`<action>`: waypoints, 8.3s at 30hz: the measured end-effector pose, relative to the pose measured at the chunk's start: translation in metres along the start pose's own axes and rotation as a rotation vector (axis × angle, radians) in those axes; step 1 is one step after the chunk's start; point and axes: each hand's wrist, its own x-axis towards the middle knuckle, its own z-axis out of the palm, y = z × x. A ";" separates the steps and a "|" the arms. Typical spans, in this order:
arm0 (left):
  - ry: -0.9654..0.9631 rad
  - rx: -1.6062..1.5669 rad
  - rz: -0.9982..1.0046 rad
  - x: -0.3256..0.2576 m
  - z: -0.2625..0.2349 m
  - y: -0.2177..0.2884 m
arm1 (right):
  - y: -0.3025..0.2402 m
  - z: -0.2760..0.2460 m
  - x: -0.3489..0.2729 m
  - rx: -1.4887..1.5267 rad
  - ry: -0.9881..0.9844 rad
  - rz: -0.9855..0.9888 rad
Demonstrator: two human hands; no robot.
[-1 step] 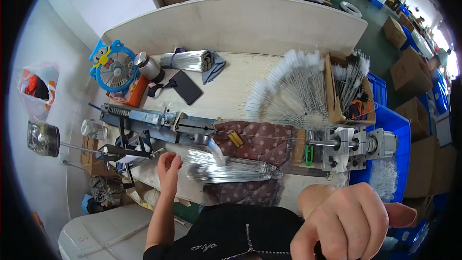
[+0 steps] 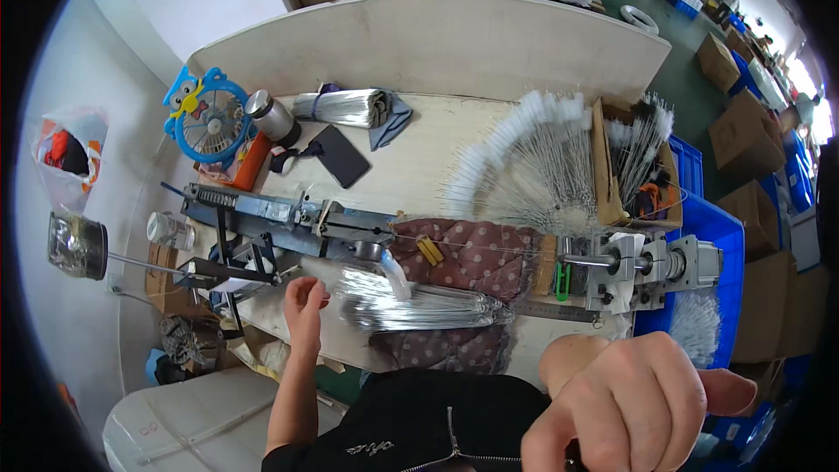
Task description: The person manufactures wire brushes by loading metal wire rods and bristle material into a twisting machine and removing the assembled wire brushes.
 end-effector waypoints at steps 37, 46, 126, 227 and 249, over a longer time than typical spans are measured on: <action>-0.097 -0.546 -0.069 -0.037 0.058 0.022 | 0.008 -0.129 -0.060 -2.374 0.230 0.608; -0.439 -0.428 -0.044 -0.033 0.180 0.045 | -0.014 -0.141 -0.088 -1.620 0.825 0.806; -0.184 -0.903 -0.248 -0.022 0.155 0.050 | 0.064 -0.157 -0.069 -2.405 0.221 0.355; -0.693 0.704 0.957 -0.017 0.253 0.061 | -0.059 -0.101 -0.090 -2.238 0.809 0.537; -0.212 0.038 0.039 -0.029 0.060 0.050 | 0.057 -0.192 -0.046 -2.115 0.128 0.623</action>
